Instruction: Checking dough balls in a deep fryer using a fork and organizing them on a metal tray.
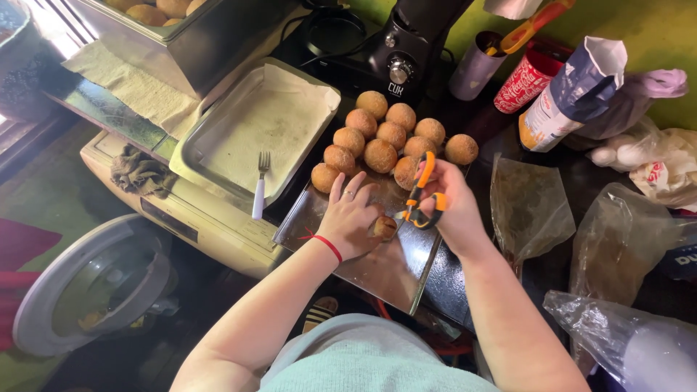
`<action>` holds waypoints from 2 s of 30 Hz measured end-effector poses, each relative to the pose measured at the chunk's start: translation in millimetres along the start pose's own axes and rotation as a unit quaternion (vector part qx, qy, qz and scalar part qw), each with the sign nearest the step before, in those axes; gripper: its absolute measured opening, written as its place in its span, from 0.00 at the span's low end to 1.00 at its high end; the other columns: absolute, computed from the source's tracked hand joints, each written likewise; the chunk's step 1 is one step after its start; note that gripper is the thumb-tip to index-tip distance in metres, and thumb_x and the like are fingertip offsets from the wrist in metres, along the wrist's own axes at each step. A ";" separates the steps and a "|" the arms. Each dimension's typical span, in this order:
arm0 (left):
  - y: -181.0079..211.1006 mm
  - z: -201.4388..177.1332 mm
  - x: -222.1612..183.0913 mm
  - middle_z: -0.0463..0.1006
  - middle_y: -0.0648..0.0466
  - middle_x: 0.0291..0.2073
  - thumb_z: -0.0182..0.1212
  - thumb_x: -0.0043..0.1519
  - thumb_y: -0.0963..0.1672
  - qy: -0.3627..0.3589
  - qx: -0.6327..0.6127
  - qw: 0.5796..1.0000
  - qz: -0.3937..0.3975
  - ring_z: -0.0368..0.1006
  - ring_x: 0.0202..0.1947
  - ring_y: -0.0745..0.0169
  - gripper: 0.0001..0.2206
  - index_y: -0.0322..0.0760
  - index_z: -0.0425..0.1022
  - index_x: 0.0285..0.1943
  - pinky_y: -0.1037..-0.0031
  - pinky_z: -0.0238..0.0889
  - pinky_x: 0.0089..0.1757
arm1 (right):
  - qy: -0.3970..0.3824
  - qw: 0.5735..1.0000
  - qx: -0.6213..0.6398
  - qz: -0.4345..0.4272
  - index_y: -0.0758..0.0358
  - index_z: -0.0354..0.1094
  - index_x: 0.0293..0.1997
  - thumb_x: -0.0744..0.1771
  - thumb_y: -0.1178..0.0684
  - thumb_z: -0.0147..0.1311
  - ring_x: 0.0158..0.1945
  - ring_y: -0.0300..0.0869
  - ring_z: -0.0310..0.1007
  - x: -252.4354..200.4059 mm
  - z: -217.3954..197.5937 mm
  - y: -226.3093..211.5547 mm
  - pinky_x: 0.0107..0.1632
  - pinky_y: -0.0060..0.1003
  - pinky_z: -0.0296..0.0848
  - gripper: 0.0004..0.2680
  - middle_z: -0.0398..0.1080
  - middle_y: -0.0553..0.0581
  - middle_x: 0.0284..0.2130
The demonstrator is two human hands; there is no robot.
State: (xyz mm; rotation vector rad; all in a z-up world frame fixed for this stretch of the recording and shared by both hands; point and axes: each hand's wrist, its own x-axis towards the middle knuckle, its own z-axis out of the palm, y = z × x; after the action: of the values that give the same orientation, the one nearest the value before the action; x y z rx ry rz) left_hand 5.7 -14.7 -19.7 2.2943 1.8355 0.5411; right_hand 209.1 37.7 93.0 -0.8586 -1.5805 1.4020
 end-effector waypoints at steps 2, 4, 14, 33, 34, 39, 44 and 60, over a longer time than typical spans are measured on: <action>-0.1 2.0 -0.1 0.67 0.54 0.72 0.77 0.48 0.55 0.016 -0.005 1.000 0.002 0.45 0.83 0.42 0.23 0.54 0.82 0.52 0.35 0.25 0.75 | -0.003 1.000 -0.016 -0.005 0.68 0.62 0.66 0.56 0.25 0.72 0.44 0.41 0.73 2.5 3.3 4.6 0.46 0.35 0.74 0.41 0.71 0.60 0.51; -0.7 3.4 -0.1 0.67 0.55 0.72 0.77 0.47 0.55 0.011 -0.002 1.000 0.005 0.45 0.83 0.42 0.24 0.54 0.81 0.52 0.34 0.25 0.75 | -0.007 1.000 -0.005 -0.007 0.66 0.61 0.67 0.58 0.30 0.73 0.45 0.40 0.73 4.3 -0.2 23.5 0.48 0.33 0.75 0.38 0.71 0.59 0.53; -2.6 9.6 -0.7 0.67 0.55 0.70 0.77 0.45 0.54 0.056 0.008 0.998 0.031 0.47 0.82 0.42 0.21 0.51 0.80 0.46 0.33 0.31 0.75 | 0.002 1.000 -0.018 0.023 0.64 0.62 0.66 0.62 0.56 0.74 0.48 0.39 0.73 6.1 6.2 40.0 0.51 0.33 0.77 0.26 0.71 0.57 0.52; 0.6 4.7 -5.1 0.70 0.56 0.67 0.75 0.47 0.52 0.075 -0.007 0.997 0.032 0.49 0.82 0.43 0.16 0.52 0.85 0.43 0.34 0.30 0.75 | 0.125 0.992 0.022 0.006 0.64 0.75 0.40 0.70 0.47 0.67 0.29 0.31 0.70 2.7 10.7 35.3 0.34 0.23 0.72 0.11 0.71 0.53 0.26; -1.4 5.6 -4.7 0.70 0.57 0.67 0.75 0.47 0.52 0.062 0.003 0.998 0.024 0.49 0.82 0.44 0.15 0.54 0.85 0.42 0.34 0.30 0.75 | 0.128 0.992 0.025 0.002 0.64 0.75 0.40 0.70 0.46 0.67 0.28 0.31 0.70 2.7 11.4 30.8 0.34 0.24 0.73 0.11 0.71 0.53 0.25; -5.1 -1.3 -8.5 0.70 0.59 0.68 0.76 0.49 0.54 0.028 0.037 0.999 0.006 0.49 0.81 0.45 0.14 0.57 0.85 0.42 0.35 0.30 0.75 | 0.157 0.986 0.063 -0.007 0.63 0.74 0.45 0.71 0.42 0.64 0.27 0.31 0.72 4.5 -1.9 48.1 0.33 0.23 0.74 0.13 0.74 0.54 0.29; -11.4 -3.9 -14.2 0.71 0.56 0.69 0.78 0.46 0.53 0.024 0.026 0.999 0.000 0.48 0.82 0.44 0.18 0.52 0.85 0.45 0.35 0.28 0.75 | 0.203 0.969 0.123 -0.073 0.61 0.70 0.51 0.72 0.41 0.60 0.30 0.30 0.72 -7.4 -17.6 24.8 0.32 0.19 0.72 0.13 0.75 0.56 0.33; -12.8 -28.3 -19.5 0.74 0.49 0.67 0.66 0.56 0.52 0.039 0.052 0.997 0.048 0.55 0.78 0.34 0.11 0.50 0.88 0.40 0.35 0.31 0.74 | -0.344 0.793 -0.445 -0.234 0.61 0.72 0.51 0.62 0.56 0.71 0.43 0.55 0.79 -98.9 -7.6 52.1 0.44 0.48 0.77 0.15 0.79 0.56 0.45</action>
State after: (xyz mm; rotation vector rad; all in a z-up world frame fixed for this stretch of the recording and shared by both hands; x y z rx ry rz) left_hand -20.1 -33.4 -1.5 2.4732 1.8375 0.5703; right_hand 255.4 -40.4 27.5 -0.3487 -2.8839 0.5413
